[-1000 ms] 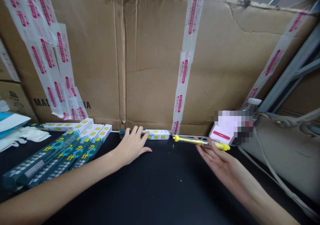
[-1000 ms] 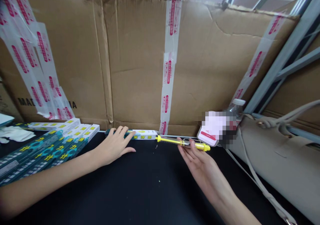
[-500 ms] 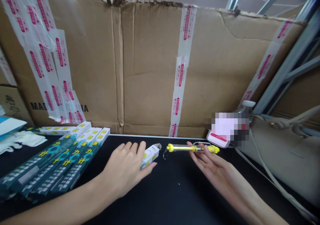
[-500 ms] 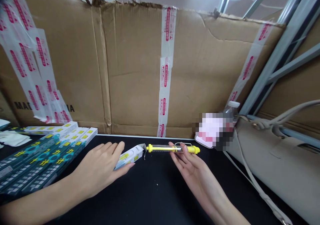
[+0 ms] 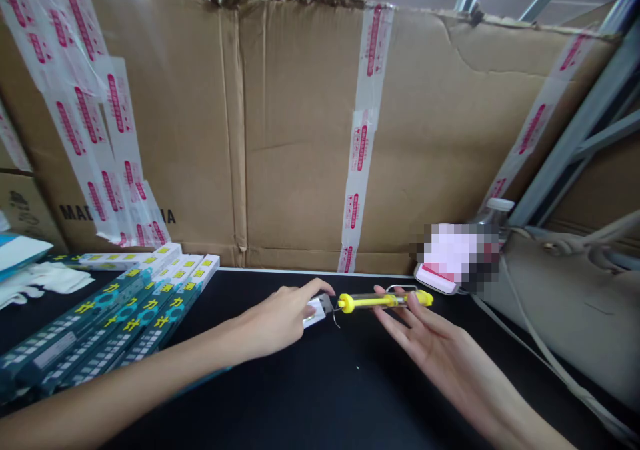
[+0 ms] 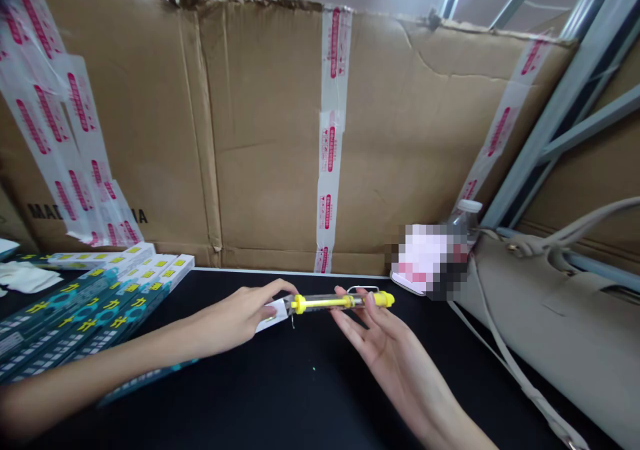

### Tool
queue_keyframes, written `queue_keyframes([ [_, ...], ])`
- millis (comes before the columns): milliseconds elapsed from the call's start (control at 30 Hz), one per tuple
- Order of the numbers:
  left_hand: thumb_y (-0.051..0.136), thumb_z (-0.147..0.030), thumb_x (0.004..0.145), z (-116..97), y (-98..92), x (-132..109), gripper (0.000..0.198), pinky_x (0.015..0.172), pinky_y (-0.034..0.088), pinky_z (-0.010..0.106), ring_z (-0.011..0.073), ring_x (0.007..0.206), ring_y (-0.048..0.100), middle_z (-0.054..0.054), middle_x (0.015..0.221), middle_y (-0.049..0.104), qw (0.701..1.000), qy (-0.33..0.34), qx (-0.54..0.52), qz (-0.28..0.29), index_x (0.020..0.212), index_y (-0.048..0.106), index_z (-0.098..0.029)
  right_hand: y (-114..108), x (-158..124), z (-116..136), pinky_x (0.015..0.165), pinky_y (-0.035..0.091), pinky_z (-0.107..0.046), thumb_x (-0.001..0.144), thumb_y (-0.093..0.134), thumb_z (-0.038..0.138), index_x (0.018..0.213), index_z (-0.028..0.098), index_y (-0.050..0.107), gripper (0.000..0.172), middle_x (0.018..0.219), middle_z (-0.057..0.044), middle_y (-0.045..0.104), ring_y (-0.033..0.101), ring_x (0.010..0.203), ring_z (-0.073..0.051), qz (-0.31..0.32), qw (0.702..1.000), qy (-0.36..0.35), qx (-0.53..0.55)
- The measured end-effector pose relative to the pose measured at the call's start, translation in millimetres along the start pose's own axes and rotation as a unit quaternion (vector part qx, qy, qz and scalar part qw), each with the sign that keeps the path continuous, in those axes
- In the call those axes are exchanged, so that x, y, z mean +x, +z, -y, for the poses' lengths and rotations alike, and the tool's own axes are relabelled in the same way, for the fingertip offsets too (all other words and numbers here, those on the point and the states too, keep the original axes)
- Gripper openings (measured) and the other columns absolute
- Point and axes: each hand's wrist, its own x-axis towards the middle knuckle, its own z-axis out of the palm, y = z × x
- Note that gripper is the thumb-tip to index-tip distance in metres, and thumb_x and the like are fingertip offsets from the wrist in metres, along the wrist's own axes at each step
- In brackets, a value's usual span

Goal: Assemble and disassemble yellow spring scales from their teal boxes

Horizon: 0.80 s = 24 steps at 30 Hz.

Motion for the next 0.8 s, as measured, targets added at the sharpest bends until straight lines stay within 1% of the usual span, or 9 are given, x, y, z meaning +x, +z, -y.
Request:
queue_keyframes([
  [67, 0.041, -0.018, 0.104, 0, -5.5, -10, 0.041, 0.075, 0.053, 0.03, 0.0195, 0.09, 0.069, 0.001, 0.105, 0.071, 0.998, 0.031, -0.042, 0.029, 0.139, 0.052, -0.037, -1, 0, -1, 0.088, 0.067, -0.037, 0.098, 0.061, 0.014, 0.095, 0.007, 0.076, 0.017, 0.113, -0.021, 0.078, 0.075, 0.11, -0.03, 0.011, 1.0, 0.002, 0.002],
  [133, 0.04, -0.015, 0.103, -3, -8.3, -23, 0.04, 0.088, 0.05, 0.031, 0.0196, 0.104, 0.066, -0.001, 0.111, 0.071, 0.995, 0.058, -0.071, 0.049, 0.128, 0.061, -0.038, -3, 0, -2, 0.09, 0.067, -0.038, 0.094, 0.068, 0.015, 0.096, 0.007, 0.077, 0.012, 0.113, -0.02, 0.079, 0.075, 0.111, -0.031, 0.026, 1.0, 0.001, 0.0],
  [233, 0.039, -0.026, 0.106, -8, -5.7, -39, 0.032, 0.097, 0.047, 0.037, 0.0225, 0.115, 0.062, 0.0, 0.118, 0.069, 0.994, 0.036, -0.093, 0.043, 0.123, 0.063, -0.036, -6, -1, -5, 0.094, 0.065, -0.038, 0.087, 0.078, 0.016, 0.097, 0.008, 0.077, 0.013, 0.116, -0.019, 0.078, 0.073, 0.114, -0.032, 0.054, 0.998, -0.006, -0.007],
  [367, 0.05, -0.054, 0.101, -14, 3.8, -49, 0.031, 0.081, 0.053, 0.038, 0.0277, 0.1, 0.069, 0.003, 0.107, 0.071, 0.995, -0.029, -0.09, 0.01, 0.123, 0.062, -0.036, -10, 0, -7, 0.097, 0.064, -0.037, 0.087, 0.079, 0.018, 0.099, 0.01, 0.078, 0.015, 0.118, -0.016, 0.078, 0.071, 0.119, -0.031, 0.074, 0.997, -0.01, -0.018],
  [500, 0.065, -0.05, 0.095, -14, 11.8, -50, 0.034, 0.079, 0.056, 0.039, 0.0278, 0.093, 0.071, 0.005, 0.107, 0.071, 0.997, -0.031, -0.074, -0.013, 0.12, 0.061, -0.028, -11, 1, -9, 0.097, 0.064, -0.036, 0.089, 0.077, 0.02, 0.098, 0.011, 0.078, 0.013, 0.117, -0.015, 0.078, 0.071, 0.119, -0.03, 0.077, 0.997, -0.01, -0.027],
  [567, 0.068, -0.039, 0.095, -12, 14.3, -51, 0.03, 0.094, 0.054, 0.041, 0.0272, 0.11, 0.068, 0.006, 0.13, 0.065, 0.997, -0.005, -0.071, -0.021, 0.122, 0.06, -0.028, -11, 1, -9, 0.097, 0.064, -0.036, 0.088, 0.078, 0.02, 0.097, 0.011, 0.078, 0.013, 0.117, -0.015, 0.078, 0.07, 0.12, -0.03, 0.076, 0.997, -0.012, -0.026],
  [667, 0.066, -0.026, 0.098, -8, 15.5, -52, 0.025, 0.113, 0.045, 0.045, 0.0258, 0.132, 0.055, 0.002, 0.158, 0.044, 0.994, 0.086, -0.055, -0.045, 0.122, 0.061, -0.031, -10, 0, -8, 0.098, 0.064, -0.037, 0.088, 0.078, 0.02, 0.098, 0.011, 0.078, 0.014, 0.118, -0.015, 0.078, 0.069, 0.122, -0.03, 0.076, 0.997, -0.013, -0.023],
  [700, 0.063, -0.024, 0.1, -6, 15.3, -52, 0.023, 0.114, 0.044, 0.045, 0.0254, 0.135, 0.053, 0.001, 0.159, 0.043, 0.991, 0.116, -0.047, -0.053, 0.122, 0.062, -0.031, -10, 0, -7, 0.098, 0.063, -0.037, 0.089, 0.077, 0.02, 0.099, 0.011, 0.078, 0.014, 0.118, -0.015, 0.078, 0.069, 0.122, -0.03, 0.076, 0.997, -0.014, -0.023],
  [800, 0.055, -0.022, 0.104, -5, 14.3, -50, 0.022, 0.109, 0.05, 0.041, 0.0225, 0.127, 0.057, 0.002, 0.146, 0.058, 0.984, 0.165, -0.037, -0.055, 0.124, 0.06, -0.029, -11, 1, -5, 0.099, 0.063, -0.036, 0.09, 0.076, 0.02, 0.099, 0.011, 0.078, 0.013, 0.118, -0.015, 0.078, 0.069, 0.122, -0.029, 0.078, 0.997, -0.017, -0.023],
])
